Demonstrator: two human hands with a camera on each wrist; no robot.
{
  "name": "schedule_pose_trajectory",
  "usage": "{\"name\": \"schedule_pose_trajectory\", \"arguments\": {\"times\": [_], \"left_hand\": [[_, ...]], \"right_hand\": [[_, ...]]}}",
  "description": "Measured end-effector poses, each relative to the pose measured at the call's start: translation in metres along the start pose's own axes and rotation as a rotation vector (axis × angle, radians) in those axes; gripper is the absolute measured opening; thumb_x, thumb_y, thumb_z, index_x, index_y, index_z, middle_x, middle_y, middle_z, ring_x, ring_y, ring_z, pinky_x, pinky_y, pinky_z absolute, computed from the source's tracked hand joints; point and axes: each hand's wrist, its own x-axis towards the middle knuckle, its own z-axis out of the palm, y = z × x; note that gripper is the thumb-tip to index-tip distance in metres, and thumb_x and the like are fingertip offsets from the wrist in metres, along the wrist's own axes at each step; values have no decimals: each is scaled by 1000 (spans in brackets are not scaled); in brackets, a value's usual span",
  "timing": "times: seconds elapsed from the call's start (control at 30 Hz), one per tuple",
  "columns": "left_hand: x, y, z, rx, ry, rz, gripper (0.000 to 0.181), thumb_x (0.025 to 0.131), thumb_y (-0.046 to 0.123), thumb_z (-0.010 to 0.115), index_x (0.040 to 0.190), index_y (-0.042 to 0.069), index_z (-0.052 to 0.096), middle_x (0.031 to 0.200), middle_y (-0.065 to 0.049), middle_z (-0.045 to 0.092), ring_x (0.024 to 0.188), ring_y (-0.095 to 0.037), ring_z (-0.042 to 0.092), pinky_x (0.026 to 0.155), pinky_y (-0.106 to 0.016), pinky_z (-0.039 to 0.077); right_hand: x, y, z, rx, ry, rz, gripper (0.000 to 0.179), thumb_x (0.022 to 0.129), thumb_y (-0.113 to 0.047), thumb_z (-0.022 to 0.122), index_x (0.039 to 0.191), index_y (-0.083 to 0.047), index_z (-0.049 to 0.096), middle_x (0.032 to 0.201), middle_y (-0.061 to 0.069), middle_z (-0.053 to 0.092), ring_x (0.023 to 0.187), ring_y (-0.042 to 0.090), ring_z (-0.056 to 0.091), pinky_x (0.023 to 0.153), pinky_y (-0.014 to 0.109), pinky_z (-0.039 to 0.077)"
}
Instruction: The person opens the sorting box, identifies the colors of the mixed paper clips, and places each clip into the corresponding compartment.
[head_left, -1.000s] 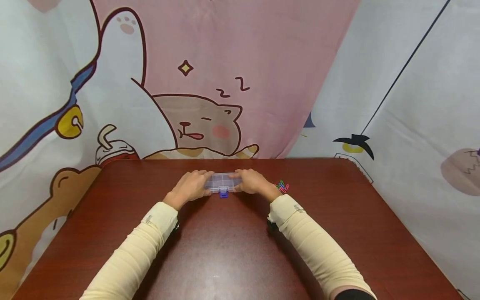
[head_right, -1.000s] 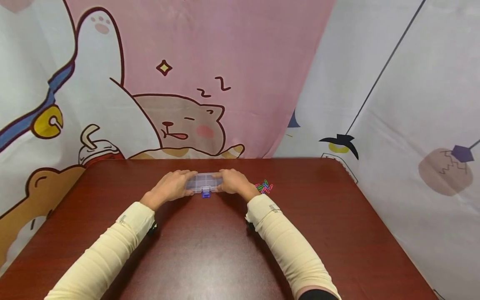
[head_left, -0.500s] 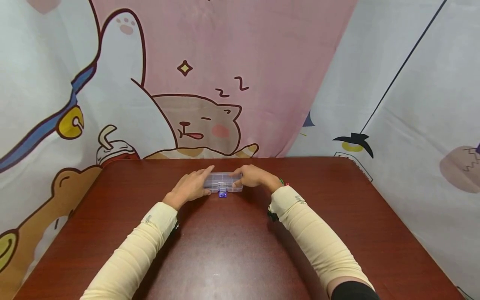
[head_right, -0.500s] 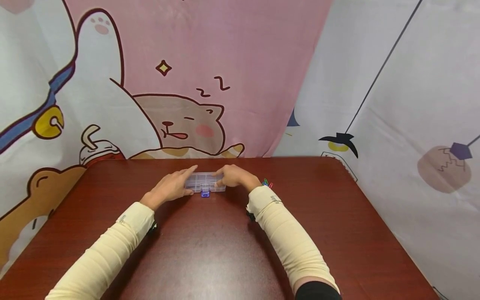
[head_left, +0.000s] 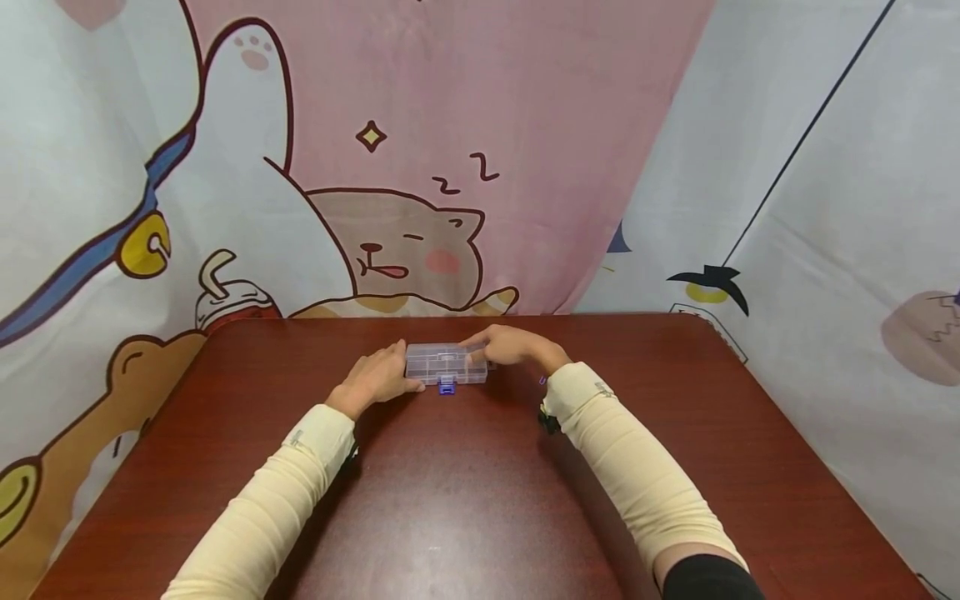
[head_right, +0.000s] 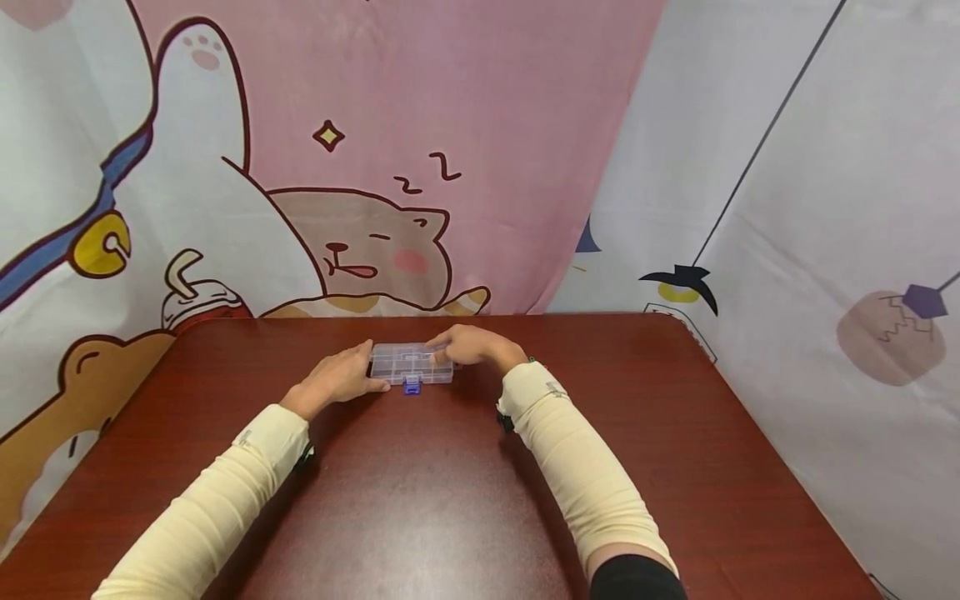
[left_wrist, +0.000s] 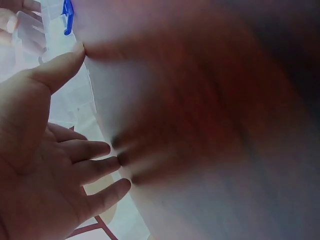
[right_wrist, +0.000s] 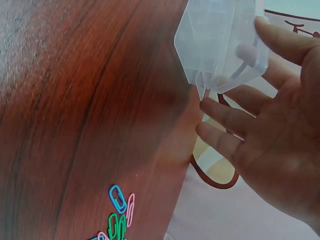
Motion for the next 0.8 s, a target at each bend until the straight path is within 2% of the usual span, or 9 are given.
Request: {"name": "schedule_pose_trajectory", "arguments": {"times": [0.13,0.3,0.57,0.67,0.8], "left_hand": [[-1,1,0,51,-51,-17,83,88,53,65,143,-2,37,133,-19,53,118,-34,54,95,-56,44],[-1,2,0,79,-82,-22,84,91,54,60,148,-1,32,145,-23,44,132,-39,43,102,-59,38],[-3,2,1,80,-73,-7,80,93,52,58,146,-2,34,147,-22,43,134,-39,42,103,-61,36],[-2,2,1,90,-73,-8,81,94,53,56,147,-2,33,147,-22,43,134,-39,42,103,-60,37],[0,1,1,84,-105,-29,87,94,62,46,150,-2,29,150,-23,38,137,-40,37,106,-60,34]], "right_hand": [[2,3,-1,45,5,-20,46,99,-38,51,142,-20,53,145,2,51,137,20,42,113,41,32],[3,6,-2,96,19,-42,47,102,-39,45,142,-16,52,143,4,53,134,20,44,113,40,32],[6,2,-1,148,50,24,50,103,-40,41,144,-12,49,138,8,55,129,22,47,112,41,32],[6,1,-2,151,51,25,51,103,-40,41,143,-10,49,138,9,55,129,22,47,112,40,33],[7,2,-2,155,39,24,51,103,-39,40,143,-9,49,139,10,54,129,23,47,111,40,33]]}}
